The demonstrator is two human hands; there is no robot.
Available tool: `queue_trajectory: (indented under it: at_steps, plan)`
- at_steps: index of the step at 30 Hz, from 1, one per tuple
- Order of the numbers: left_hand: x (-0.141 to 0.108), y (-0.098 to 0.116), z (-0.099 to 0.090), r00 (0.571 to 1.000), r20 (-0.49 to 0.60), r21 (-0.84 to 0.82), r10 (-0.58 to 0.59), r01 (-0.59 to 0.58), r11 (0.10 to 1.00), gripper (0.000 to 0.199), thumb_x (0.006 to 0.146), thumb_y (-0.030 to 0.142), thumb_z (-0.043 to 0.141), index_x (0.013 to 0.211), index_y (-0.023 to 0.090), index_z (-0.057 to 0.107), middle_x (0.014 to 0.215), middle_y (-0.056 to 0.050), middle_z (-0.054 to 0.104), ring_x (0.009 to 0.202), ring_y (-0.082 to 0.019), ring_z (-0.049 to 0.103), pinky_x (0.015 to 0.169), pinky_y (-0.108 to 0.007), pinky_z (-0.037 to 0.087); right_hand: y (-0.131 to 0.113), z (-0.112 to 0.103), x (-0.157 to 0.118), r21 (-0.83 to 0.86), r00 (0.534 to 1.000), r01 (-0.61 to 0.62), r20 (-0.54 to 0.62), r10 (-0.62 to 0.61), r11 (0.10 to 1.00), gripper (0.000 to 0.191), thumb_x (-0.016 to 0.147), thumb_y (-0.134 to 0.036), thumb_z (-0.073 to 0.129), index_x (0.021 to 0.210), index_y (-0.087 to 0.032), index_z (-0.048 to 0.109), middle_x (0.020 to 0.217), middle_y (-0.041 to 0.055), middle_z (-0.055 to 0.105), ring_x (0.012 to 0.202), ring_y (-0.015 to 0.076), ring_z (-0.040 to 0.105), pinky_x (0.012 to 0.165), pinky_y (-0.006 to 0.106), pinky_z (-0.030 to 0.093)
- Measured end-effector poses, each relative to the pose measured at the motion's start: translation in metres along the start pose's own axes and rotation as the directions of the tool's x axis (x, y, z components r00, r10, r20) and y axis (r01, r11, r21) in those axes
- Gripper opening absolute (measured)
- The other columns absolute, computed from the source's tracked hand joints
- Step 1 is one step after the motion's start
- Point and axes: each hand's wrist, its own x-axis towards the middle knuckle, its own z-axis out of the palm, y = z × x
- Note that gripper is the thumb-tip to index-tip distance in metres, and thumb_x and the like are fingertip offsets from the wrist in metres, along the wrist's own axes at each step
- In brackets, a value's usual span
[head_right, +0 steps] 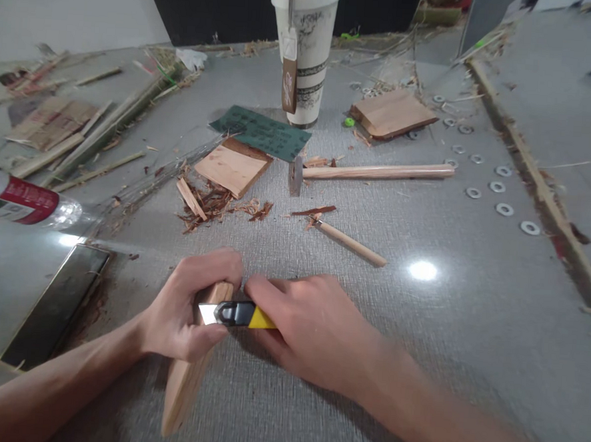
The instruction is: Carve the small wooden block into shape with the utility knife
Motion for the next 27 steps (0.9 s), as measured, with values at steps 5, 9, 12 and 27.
queue_trajectory:
  at_steps: [5, 9, 12, 27]
  plan:
    - [0.000, 0.002, 0.001, 0.998, -0.008, 0.025, 0.055, -0.055, 0.998, 0.027, 0.082, 0.042, 0.056, 0.072, 0.022, 0.041, 0.067, 0.004, 0.039, 0.063, -0.014, 0.035, 0.061, -0.034, 0.029, -0.002, 0.001, 0.001, 0.017, 1.000, -0.007, -0.005, 0.007, 1.000, 0.013, 0.104, -0.035, 0.051, 0.101, -0.023, 0.048, 0.082, -0.0022, 0.068, 0.061, 0.0168, 0.060, 0.055, 0.031, 0.023]
    - [-0.002, 0.007, 0.005, 0.989, -0.045, 0.059, 0.142, -0.139, 0.989, 0.035, 0.087, 0.050, 0.056, 0.071, 0.022, 0.042, 0.067, 0.004, 0.041, 0.063, -0.015, 0.037, 0.063, -0.036, 0.031, -0.001, 0.000, 0.000, 0.032, 0.997, -0.017, -0.076, 0.019, 0.999, 0.013, 0.105, -0.035, 0.049, 0.102, -0.022, 0.047, 0.082, -0.0013, 0.067, 0.061, 0.0164, 0.059, 0.055, 0.031, 0.024]
    - [-0.004, 0.009, 0.009, 0.979, -0.093, 0.095, 0.183, -0.174, 0.980, 0.041, 0.091, 0.057, 0.051, 0.071, 0.022, 0.041, 0.065, 0.004, 0.040, 0.061, -0.015, 0.036, 0.061, -0.037, 0.031, 0.001, 0.000, 0.000, 0.032, 0.993, 0.072, -0.095, -0.068, 0.997, 0.016, 0.104, -0.036, 0.050, 0.098, -0.022, 0.047, 0.078, -0.0021, 0.063, 0.060, 0.0155, 0.056, 0.056, 0.032, 0.026]
    - [-0.008, 0.014, 0.014, 0.627, -0.612, 0.560, 0.482, -0.087, 0.824, 0.059, 0.091, 0.080, 0.032, 0.075, 0.026, 0.048, 0.061, 0.000, 0.047, 0.061, -0.021, 0.048, 0.070, -0.053, 0.036, 0.001, -0.002, -0.002, -0.004, 0.959, 0.143, -0.248, -0.140, 0.990, 0.011, 0.096, -0.030, 0.050, 0.101, -0.021, 0.054, 0.071, -0.0016, 0.060, 0.060, 0.0166, 0.053, 0.058, 0.030, 0.033]
